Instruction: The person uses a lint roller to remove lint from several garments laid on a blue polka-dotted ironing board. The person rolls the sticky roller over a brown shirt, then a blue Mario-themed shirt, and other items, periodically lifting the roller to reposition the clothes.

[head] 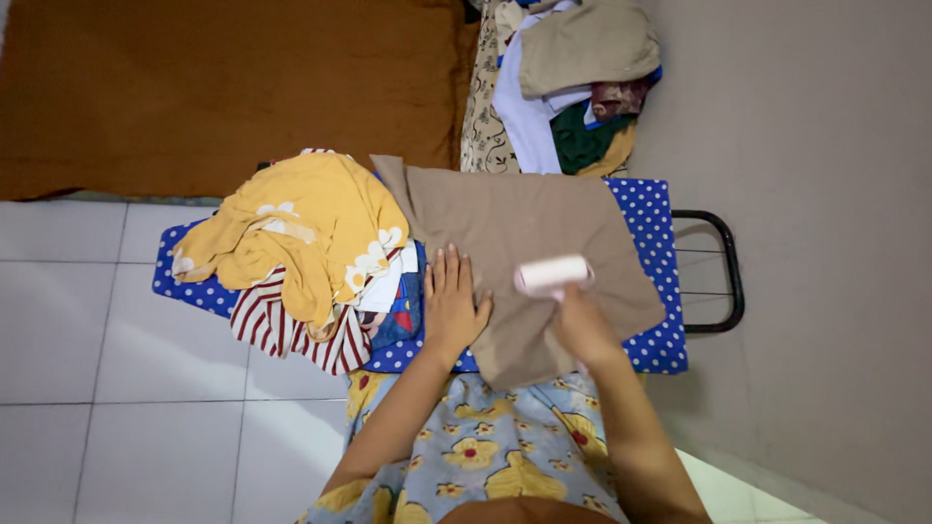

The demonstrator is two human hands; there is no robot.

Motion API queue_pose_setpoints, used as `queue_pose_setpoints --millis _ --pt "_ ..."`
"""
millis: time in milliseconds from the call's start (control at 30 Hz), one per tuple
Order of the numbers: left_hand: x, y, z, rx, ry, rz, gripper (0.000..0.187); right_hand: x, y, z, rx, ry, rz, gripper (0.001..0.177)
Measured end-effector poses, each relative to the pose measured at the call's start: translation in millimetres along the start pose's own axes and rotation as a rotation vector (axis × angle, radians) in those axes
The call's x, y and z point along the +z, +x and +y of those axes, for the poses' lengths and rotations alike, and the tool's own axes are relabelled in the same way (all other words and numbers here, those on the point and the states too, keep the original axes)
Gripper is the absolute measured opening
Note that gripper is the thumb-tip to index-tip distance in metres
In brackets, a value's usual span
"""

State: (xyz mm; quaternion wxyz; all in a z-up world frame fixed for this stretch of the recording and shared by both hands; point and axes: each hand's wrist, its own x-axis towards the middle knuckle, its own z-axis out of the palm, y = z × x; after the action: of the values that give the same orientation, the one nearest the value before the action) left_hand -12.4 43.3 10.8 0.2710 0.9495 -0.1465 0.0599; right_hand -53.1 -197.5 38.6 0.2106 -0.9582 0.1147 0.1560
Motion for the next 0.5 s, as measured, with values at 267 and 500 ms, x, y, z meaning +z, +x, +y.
queue_pose_setpoints --millis 267,500 --pt "8 -4 -6 0.023 0.004 0.046 0.08 -3 155 -54 -0.04 0.074 0.189 0.045" --pt "6 -2 -5 0.002 -0.008 0.024 0.08 -2 110 -49 -0.02 0.059 0.161 0.051"
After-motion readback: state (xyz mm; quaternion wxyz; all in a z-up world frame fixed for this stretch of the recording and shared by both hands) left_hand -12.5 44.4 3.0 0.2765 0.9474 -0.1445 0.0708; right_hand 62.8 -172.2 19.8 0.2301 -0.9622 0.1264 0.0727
